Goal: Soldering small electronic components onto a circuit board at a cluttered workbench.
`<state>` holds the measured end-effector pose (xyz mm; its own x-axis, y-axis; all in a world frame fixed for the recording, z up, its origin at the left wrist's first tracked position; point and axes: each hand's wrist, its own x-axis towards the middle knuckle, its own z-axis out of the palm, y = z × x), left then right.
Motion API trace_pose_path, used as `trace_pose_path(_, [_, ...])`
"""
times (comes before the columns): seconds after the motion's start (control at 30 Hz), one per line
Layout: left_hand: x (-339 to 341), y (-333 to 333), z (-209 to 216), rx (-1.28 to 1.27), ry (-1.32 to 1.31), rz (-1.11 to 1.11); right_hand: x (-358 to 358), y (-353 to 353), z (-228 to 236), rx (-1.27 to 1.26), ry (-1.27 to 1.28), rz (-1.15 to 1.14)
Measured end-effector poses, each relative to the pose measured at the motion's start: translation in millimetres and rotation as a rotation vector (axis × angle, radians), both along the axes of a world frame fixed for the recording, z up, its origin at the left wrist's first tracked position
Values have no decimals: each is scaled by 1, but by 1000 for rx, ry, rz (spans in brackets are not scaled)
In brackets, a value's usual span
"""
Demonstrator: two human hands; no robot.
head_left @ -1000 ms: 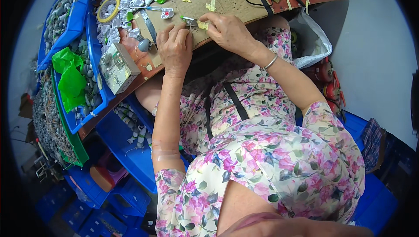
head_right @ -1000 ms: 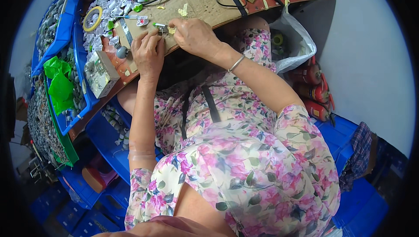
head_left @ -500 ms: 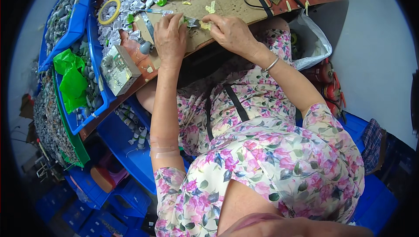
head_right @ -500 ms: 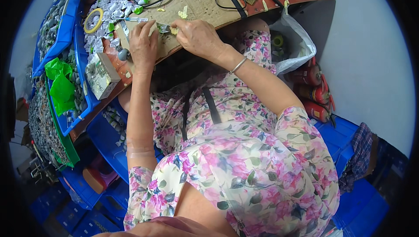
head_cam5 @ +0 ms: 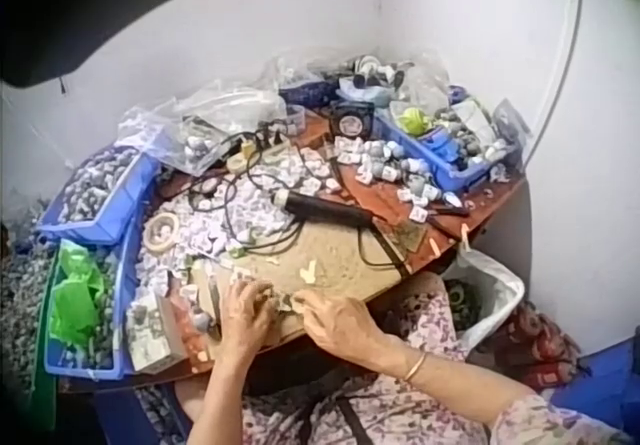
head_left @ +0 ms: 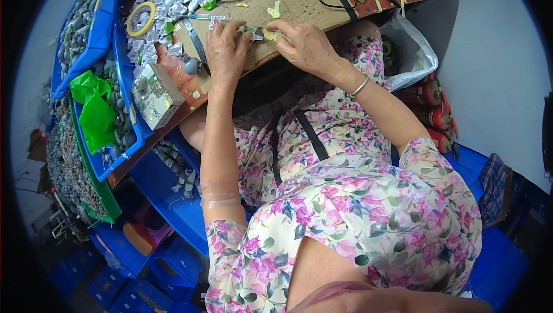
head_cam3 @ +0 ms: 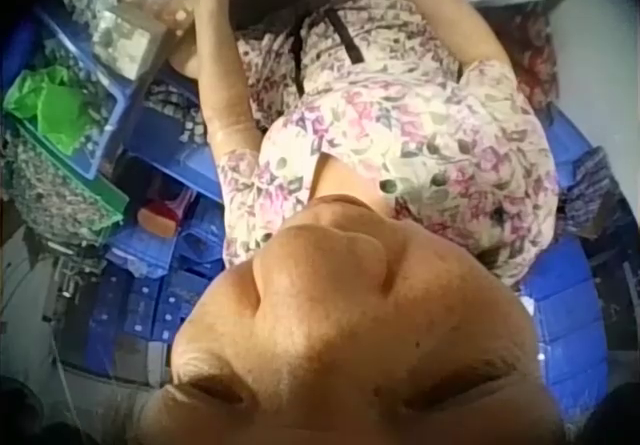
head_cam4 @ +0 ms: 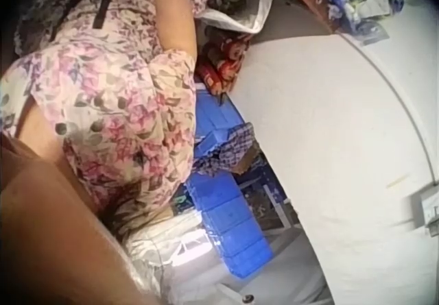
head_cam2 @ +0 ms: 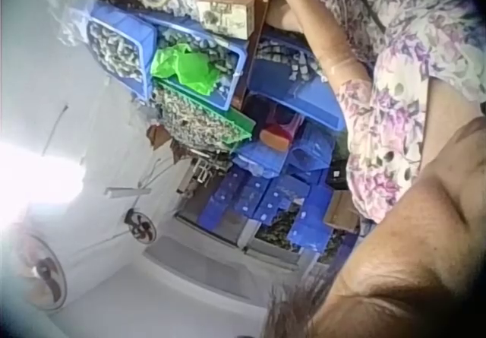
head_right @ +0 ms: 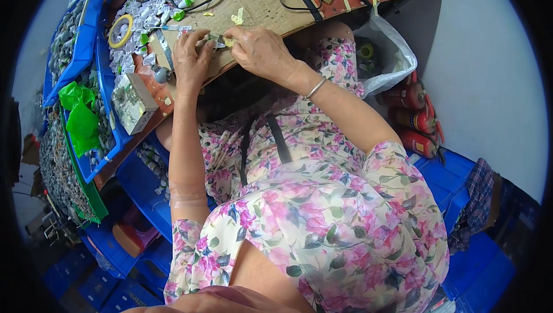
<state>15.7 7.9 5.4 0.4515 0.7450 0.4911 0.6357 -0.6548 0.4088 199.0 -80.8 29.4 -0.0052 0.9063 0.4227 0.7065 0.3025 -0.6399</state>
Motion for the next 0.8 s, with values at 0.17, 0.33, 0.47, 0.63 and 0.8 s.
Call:
trace_pose_path(0.17, [-2,-2,-1,-267,-134,-16,1,-1,-1,3,19,-2])
trace_pose_path(0.33, [0,-2,8,-184,-242,-46,0,-2,2,-4,18,-4])
trace_pose_path(0.47, [1,4,13,-63,-218,-57,2,1,5,5,-9,-15])
trace_pose_path(0.63, [2,7,17,-61,-205,-76,-5,2,5,94,4,-15])
trace_pose_path(0.8, [1,6,20,-66,-210,-84,-8,3,3,62,-11,-22])
